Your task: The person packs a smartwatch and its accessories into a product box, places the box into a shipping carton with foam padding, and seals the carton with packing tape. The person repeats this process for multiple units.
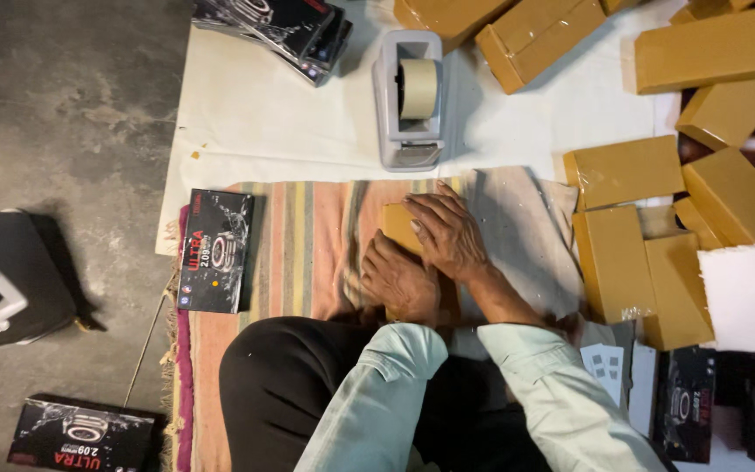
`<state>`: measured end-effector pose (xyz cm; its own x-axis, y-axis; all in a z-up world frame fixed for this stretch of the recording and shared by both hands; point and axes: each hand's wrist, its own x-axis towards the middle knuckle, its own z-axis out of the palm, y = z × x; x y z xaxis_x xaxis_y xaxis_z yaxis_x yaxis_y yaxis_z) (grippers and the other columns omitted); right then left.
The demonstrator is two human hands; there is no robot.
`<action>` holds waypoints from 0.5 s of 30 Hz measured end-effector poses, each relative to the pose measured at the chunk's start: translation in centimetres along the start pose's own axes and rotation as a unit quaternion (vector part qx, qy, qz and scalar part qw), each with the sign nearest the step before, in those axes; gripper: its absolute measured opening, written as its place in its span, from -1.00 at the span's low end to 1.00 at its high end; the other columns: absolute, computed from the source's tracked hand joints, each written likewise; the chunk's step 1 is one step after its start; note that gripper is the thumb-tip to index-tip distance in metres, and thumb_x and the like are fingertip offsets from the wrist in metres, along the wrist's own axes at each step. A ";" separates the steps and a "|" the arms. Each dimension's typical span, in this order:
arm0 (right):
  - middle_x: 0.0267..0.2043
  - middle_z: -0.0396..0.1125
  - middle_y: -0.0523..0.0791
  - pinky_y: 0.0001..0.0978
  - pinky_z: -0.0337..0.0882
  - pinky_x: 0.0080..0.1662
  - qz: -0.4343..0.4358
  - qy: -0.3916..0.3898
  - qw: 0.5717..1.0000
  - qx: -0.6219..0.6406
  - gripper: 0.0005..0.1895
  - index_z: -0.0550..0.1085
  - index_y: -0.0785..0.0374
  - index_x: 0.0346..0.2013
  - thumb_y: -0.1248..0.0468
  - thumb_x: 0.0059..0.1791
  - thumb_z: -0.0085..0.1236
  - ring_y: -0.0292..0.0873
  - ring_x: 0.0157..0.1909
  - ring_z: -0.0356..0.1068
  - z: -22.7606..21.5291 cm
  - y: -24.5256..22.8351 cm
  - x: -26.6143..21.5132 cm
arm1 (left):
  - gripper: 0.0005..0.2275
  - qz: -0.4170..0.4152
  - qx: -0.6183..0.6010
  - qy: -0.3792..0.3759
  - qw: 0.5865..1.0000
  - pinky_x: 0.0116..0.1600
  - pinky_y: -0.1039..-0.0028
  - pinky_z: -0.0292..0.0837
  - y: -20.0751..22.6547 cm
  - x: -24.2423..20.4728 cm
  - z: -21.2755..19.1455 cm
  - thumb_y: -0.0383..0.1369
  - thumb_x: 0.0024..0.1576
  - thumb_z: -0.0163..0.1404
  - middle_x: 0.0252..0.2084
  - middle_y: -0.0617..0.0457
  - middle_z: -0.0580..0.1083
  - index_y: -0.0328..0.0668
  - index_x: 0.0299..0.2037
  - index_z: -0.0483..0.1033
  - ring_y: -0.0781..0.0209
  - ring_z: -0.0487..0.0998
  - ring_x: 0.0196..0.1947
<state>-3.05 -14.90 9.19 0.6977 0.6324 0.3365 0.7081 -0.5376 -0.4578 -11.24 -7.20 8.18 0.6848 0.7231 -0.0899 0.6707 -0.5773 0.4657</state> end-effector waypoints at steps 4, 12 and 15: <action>0.07 0.47 0.01 0.03 0.18 0.39 0.029 -0.078 0.996 0.005 -0.64 0.51 0.27 0.09 0.13 0.13 -0.05 0.03 0.16 0.43 0.6 1.3 1.4 | -0.24 -0.011 -0.034 -0.032 0.999 0.18 0.13 0.22 0.0 0.2 -0.5 -0.11 -0.13 0.30 0.21 -0.10 0.35 -0.27 0.26 0.26 -0.11 0.32 0.22; 0.00 0.46 0.11 0.00 0.33 0.14 0.127 -0.173 0.975 0.051 -0.50 0.58 0.15 0.05 -0.01 0.19 -0.30 0.19 0.06 0.40 1.3 4.8 1.8 | -0.25 -0.018 -0.044 0.013 0.999 0.14 0.10 0.24 0.1 0.1 0.5 0.20 0.01 0.12 0.16 -0.11 0.40 -0.28 0.20 0.34 -0.11 0.34 0.20; 0.01 0.48 0.11 -0.02 0.32 0.17 0.227 -0.191 0.948 0.111 -0.43 0.63 0.11 -0.04 -0.07 0.19 -0.37 0.21 0.06 0.41 0.7 6.0 1.5 | -0.22 -0.011 -0.041 0.024 0.999 0.14 0.10 0.25 0.1 0.1 0.7 0.26 0.00 0.07 0.14 -0.12 0.41 -0.30 0.19 0.36 -0.12 0.36 0.18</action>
<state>2.14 -16.77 6.33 0.8047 0.5425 -0.2412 0.2733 -0.6991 -0.6607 -10.91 -7.51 7.62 0.6537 0.7544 -0.0595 0.6592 -0.5290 0.5344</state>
